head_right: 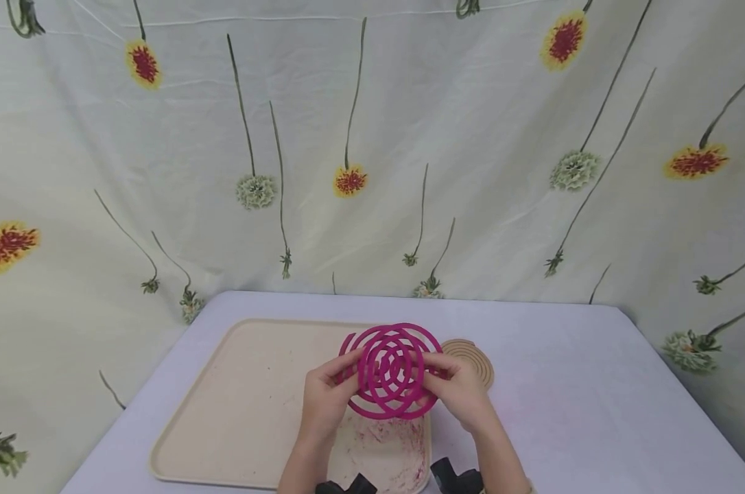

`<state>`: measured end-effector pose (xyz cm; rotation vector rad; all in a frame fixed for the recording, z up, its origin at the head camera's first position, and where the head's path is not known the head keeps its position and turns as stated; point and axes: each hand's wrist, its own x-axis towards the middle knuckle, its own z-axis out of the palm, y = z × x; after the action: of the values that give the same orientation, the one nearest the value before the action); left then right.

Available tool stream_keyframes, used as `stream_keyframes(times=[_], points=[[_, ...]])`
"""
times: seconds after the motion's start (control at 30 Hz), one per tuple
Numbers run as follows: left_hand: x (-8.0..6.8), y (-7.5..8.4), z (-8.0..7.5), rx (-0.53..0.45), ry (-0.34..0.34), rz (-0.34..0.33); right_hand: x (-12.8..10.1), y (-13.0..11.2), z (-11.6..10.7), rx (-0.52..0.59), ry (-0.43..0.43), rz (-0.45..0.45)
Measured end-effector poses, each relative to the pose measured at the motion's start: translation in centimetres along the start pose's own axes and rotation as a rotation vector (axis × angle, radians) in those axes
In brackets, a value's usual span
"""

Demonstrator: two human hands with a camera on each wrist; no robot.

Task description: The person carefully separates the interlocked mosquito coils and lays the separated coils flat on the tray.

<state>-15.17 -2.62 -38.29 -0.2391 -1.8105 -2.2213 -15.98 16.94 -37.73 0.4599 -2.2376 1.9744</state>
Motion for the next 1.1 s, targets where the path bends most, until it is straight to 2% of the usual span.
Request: stream_keyframes(times=[0.17, 0.4, 0.5, 0.63, 0.8, 0.97, 1.03, 1.1], points=[[-0.1, 0.2, 0.4, 0.011, 0.045, 0.015, 0.0, -0.2, 0.2, -0.001, 0.032, 0.004], [-0.3, 0.2, 1.3, 0.009, 0.151, 0.038, 0.0, -1.0, 1.4, 0.020, 0.156, 0.038], [-0.3, 0.0, 1.2, 0.017, 0.155, 0.050, -0.1, -1.2, 1.6, 0.031, 0.167, 0.038], [-0.1, 0.2, 0.3, 0.018, 0.072, 0.013, -0.3, -1.3, 0.9, 0.008, 0.092, 0.048], [0.1, 0.7, -1.3, 0.080, -0.092, -0.073, -0.4, -1.2, -0.9, -0.057, -0.102, 0.072], [0.3, 1.0, -2.8, 0.168, -0.239, -0.108, -0.5, -1.0, -2.4, -0.091, -0.290, 0.077], [0.4, 1.0, -3.2, 0.181, -0.265, -0.116, -0.6, -1.0, -2.7, -0.079, -0.329, 0.080], [0.5, 0.8, -3.2, 0.152, -0.258, -0.122, -0.6, -1.0, -2.6, -0.070, -0.317, 0.091]])
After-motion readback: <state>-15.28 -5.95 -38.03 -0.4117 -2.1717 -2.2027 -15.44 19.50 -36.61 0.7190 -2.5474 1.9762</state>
